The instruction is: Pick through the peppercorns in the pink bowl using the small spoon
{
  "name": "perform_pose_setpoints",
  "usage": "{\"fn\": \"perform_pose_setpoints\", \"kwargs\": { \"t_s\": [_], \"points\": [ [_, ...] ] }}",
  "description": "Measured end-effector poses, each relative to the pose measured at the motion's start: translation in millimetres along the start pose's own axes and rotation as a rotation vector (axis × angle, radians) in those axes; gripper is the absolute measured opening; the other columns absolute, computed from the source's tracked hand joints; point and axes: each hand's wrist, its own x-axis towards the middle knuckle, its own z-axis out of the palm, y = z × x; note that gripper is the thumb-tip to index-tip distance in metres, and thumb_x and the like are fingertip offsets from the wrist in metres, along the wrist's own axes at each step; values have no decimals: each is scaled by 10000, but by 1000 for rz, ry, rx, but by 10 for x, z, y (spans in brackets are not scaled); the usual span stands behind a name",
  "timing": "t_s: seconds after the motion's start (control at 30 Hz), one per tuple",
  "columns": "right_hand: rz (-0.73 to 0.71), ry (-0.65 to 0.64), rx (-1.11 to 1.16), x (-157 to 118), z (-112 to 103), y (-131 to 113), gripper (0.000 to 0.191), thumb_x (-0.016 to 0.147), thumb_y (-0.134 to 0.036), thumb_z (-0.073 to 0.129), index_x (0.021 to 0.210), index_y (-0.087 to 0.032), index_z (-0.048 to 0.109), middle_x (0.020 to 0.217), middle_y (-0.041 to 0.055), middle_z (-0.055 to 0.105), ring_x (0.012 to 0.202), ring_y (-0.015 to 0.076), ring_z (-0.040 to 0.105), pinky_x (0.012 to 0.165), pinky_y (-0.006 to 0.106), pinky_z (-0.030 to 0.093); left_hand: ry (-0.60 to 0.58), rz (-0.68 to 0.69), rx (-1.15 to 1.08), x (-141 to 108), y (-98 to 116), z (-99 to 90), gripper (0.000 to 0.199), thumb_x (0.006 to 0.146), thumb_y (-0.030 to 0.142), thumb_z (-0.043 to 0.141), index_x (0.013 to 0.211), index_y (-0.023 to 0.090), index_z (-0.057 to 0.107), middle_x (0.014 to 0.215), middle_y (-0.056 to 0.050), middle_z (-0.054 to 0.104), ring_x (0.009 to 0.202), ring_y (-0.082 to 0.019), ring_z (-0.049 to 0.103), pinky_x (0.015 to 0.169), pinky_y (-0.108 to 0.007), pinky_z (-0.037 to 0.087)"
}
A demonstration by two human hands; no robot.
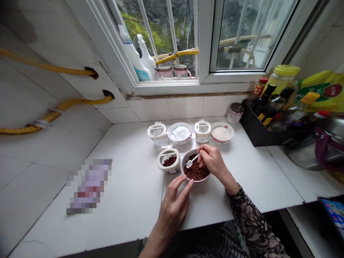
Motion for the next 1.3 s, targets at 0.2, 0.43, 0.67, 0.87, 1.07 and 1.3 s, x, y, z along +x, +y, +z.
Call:
{"fn": "perform_pose_setpoints", "kwargs": {
  "t_s": [0.2, 0.43, 0.67, 0.87, 1.07, 1.3],
  "points": [
    [-70, -106, -142, -29, -9, 14, 134, 815, -260, 499, 752, -196, 598, 520, -31, 618, 409, 110, 552, 429, 209, 448, 8, -1, -3, -5, 0, 5, 574, 851, -88, 444, 1369, 139, 541, 1309, -162, 538, 1305, -263, 496, 1051, -425, 526],
    [-34, -157, -96, -27, -7, 29, 131, 808, -260, 487, 762, -195, 591, 526, -36, 619, 411, 112, 571, 434, 210, 448, 2, 3, 3, 5, 1, -6, 572, 848, -92, 448, 1364, 138, 543, 1300, -157, 539, 1299, -258, 497, 1060, -414, 515],
    [10, -181, -85, -15, -47, 7, 129, 796, -272, 501, 757, -187, 590, 530, -32, 619, 393, 103, 562, 410, 195, 420, 0, 5, 7, -2, -4, -3, 576, 847, -96, 446, 1368, 134, 537, 1310, -158, 530, 1308, -262, 487, 1063, -419, 512],
    [-4, -219, -112, -20, -70, -1, 124, 796, -254, 501, 755, -187, 598, 524, -34, 618, 407, 100, 568, 422, 188, 433, 0, 5, 5, -2, -3, -3, 578, 849, -94, 446, 1371, 139, 536, 1309, -159, 532, 1309, -261, 490, 1060, -417, 515],
    [87, -201, -25, -17, -81, -36, 127, 769, -283, 531, 763, -176, 598, 533, -30, 630, 384, 93, 562, 397, 178, 426, 1, 3, 15, -8, -11, 1, 571, 852, -84, 453, 1368, 144, 541, 1308, -157, 538, 1309, -258, 494, 1057, -408, 517],
    [126, -160, 91, 7, -109, -41, 160, 737, -326, 607, 761, -168, 602, 514, -20, 645, 364, 108, 573, 372, 183, 431, 10, -4, 10, 2, -2, -8, 606, 874, -54, 444, 1426, 189, 496, 1289, -145, 564, 1285, -255, 525, 1032, -413, 539]
  ]
}}
